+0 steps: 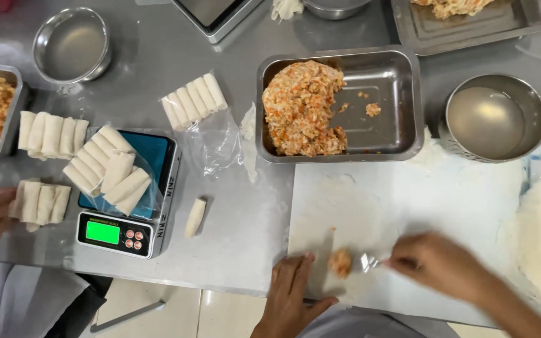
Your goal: Manually portioning filling onto wrappers and rolling them into lumpia on a production line.
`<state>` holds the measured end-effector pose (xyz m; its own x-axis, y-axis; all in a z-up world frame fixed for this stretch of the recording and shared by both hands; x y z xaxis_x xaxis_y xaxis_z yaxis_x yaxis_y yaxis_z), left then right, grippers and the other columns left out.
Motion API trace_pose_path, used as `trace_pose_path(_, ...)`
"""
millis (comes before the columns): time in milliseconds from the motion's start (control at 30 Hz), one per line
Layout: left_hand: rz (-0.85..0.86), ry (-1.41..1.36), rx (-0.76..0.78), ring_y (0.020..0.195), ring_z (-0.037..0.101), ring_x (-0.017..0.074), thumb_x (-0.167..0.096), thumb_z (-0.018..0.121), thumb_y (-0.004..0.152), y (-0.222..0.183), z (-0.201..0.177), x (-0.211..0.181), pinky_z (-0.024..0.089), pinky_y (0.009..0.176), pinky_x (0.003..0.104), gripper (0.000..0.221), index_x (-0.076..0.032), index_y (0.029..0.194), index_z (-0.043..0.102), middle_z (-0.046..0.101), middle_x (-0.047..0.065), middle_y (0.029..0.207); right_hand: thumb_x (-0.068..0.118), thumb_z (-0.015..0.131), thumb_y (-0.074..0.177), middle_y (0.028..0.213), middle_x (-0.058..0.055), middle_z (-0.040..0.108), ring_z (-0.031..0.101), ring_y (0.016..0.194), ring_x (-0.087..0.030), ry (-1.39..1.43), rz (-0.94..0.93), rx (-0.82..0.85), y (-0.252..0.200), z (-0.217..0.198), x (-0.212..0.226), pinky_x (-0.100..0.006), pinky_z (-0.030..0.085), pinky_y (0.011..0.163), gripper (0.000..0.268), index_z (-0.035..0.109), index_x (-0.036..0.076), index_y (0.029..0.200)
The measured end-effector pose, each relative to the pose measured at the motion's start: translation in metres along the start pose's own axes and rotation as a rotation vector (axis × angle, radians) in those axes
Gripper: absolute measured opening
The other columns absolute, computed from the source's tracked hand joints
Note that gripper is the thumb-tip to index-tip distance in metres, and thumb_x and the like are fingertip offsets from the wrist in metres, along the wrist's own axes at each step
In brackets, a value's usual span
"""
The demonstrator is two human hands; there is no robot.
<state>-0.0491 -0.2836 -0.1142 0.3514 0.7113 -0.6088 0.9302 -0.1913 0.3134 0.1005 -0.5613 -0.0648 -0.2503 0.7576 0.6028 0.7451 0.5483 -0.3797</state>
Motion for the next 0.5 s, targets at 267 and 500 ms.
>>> trace_pose_path(267, 0.007, 0.011, 0.081, 0.129, 0.052, 0.0329, -0.059, 0.072, 0.096, -0.009, 0.012, 0.005, 0.038, 0.103, 0.05, 0.092, -0.001, 0.157, 0.032, 0.051, 0.022, 0.135, 0.056, 0.061, 0.094, 0.07, 0.012, 0.074, 0.073, 0.069, -0.011, -0.211, 0.147, 0.255, -0.04, 0.034, -0.003, -0.032, 0.052, 0.068, 0.031, 0.08, 0.033, 0.087)
trace_pose_path(500, -0.002, -0.032, 0.106, 0.131, 0.051, 0.0327, -0.058, 0.066, 0.099, -0.001, 0.006, 0.002, 0.035, 0.102, 0.048, 0.085, -0.001, 0.156, 0.037, 0.049, 0.023, 0.137, 0.055, 0.057, 0.096, 0.081, 0.014, 0.079, 0.076, 0.076, -0.01, -0.27, 0.23, 0.291, -0.038, 0.041, -0.001, -0.034, 0.057, 0.07, 0.03, 0.079, 0.034, 0.098)
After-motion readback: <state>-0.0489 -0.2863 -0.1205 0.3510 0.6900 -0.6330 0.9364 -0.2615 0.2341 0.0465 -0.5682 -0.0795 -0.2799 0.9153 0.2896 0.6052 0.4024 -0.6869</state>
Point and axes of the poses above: each hand's wrist, its own y-axis towards the middle knuckle, its own z-axis out of the palm, x = y × z, the point moved 2 cm from there along y, towards the middle knuckle
